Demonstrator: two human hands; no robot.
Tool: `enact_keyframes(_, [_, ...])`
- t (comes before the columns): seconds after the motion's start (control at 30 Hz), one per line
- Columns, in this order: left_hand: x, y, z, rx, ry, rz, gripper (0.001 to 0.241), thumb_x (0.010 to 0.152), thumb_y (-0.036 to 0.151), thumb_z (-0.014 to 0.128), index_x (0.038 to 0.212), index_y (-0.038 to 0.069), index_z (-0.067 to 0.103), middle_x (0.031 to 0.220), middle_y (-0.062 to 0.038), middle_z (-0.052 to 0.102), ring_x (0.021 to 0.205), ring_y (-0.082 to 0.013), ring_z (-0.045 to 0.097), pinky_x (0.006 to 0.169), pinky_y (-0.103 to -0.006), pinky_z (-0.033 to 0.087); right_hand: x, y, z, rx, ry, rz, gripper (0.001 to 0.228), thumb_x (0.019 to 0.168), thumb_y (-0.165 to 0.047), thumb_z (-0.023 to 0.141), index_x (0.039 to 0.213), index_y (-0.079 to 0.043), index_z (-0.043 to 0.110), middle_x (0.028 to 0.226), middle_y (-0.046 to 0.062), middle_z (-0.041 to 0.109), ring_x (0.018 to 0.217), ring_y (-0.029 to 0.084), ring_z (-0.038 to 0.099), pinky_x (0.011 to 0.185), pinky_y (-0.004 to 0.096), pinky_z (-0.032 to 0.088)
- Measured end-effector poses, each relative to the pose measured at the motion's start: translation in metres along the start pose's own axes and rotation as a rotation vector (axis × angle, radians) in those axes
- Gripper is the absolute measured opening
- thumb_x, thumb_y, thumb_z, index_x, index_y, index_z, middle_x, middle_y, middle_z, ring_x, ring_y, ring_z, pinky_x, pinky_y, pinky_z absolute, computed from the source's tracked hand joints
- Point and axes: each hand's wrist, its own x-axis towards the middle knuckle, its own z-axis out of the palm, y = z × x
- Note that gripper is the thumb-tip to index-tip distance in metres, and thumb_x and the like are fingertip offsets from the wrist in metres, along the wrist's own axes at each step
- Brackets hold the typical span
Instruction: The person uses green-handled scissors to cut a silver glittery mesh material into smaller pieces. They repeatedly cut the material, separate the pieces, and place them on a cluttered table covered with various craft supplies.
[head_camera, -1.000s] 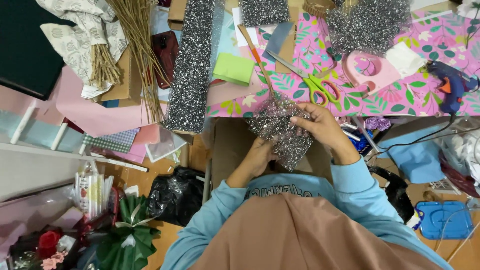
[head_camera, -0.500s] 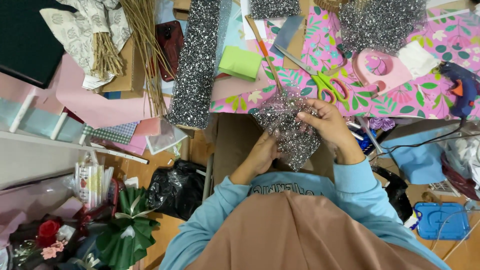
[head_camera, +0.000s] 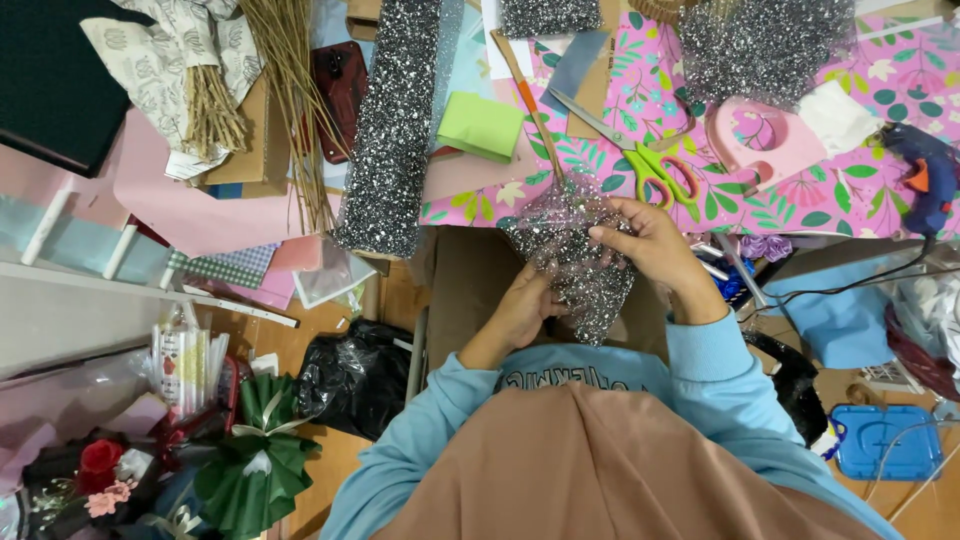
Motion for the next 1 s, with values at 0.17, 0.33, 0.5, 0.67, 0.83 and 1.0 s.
enact_keyframes(0.17, [-0.013, 0.019, 0.017, -0.010, -0.063, 0.043, 0.042, 0.101, 0.053, 0.048, 0.129, 0.025, 0.061, 0.117, -0.007, 0.072, 0.098, -0.0292, 0.073, 0.081, -0.0480, 0.062, 0.003, -0.003, -0.001, -0.049, -0.032, -0.027, 0.034, 0.091, -0.001, 0.072, 0.124, 0.003, 0.064, 0.093, 0.017, 0.074, 0.056, 0.016, 0.070, 0.039, 0.021, 0.051])
enact_keyframes(0.33, [-0.012, 0.021, 0.022, 0.125, -0.022, 0.195, 0.067, 0.101, 0.068, 0.038, 0.137, 0.016, 0.059, 0.124, -0.013, 0.070, 0.106, -0.0343, 0.071, 0.085, -0.0520, 0.061, 0.006, -0.005, -0.002, -0.111, -0.080, -0.043, 0.037, 0.092, 0.000, 0.070, 0.128, 0.005, 0.063, 0.102, 0.020, 0.074, 0.058, 0.017, 0.070, 0.040, 0.023, 0.052])
enact_keyframes(0.5, [-0.016, 0.038, 0.049, 0.099, 0.242, 0.288, 0.025, 0.106, 0.027, 0.060, 0.125, 0.012, 0.066, 0.114, -0.009, 0.074, 0.104, -0.0248, 0.072, 0.089, -0.0454, 0.061, 0.006, -0.011, -0.002, -0.145, -0.135, -0.034, 0.041, 0.092, 0.001, 0.070, 0.132, 0.005, 0.061, 0.117, 0.016, 0.072, 0.079, 0.017, 0.070, 0.048, 0.025, 0.057])
enact_keyframes(0.67, [-0.011, 0.035, 0.048, 0.062, 0.247, 0.287, 0.026, 0.107, 0.022, 0.058, 0.130, 0.011, 0.063, 0.119, -0.009, 0.072, 0.108, -0.0249, 0.070, 0.092, -0.0470, 0.060, 0.007, -0.013, -0.002, -0.117, -0.152, -0.010, 0.044, 0.092, 0.001, 0.069, 0.134, 0.005, 0.059, 0.119, 0.014, 0.071, 0.079, 0.014, 0.069, 0.048, 0.022, 0.057])
enact_keyframes(0.83, [-0.021, 0.050, 0.073, 0.056, 0.290, 0.317, 0.024, 0.099, 0.016, 0.071, 0.122, 0.010, 0.068, 0.109, -0.005, 0.073, 0.100, -0.0198, 0.071, 0.086, -0.0412, 0.062, 0.008, -0.015, -0.003, -0.174, -0.158, -0.002, 0.046, 0.091, 0.000, 0.071, 0.135, 0.006, 0.058, 0.117, 0.017, 0.071, 0.078, 0.016, 0.069, 0.048, 0.022, 0.057])
enact_keyframes(1.0, [-0.031, 0.051, 0.083, 0.263, 0.356, 0.360, 0.016, 0.097, 0.014, 0.073, 0.111, 0.007, 0.073, 0.100, -0.003, 0.074, 0.092, -0.0136, 0.067, 0.081, -0.0363, 0.062, -0.025, -0.050, -0.009, -0.371, 0.051, -0.112, 0.062, 0.082, -0.005, 0.084, 0.139, 0.001, 0.060, 0.105, 0.019, 0.071, 0.093, 0.024, 0.065, 0.081, 0.041, 0.057])
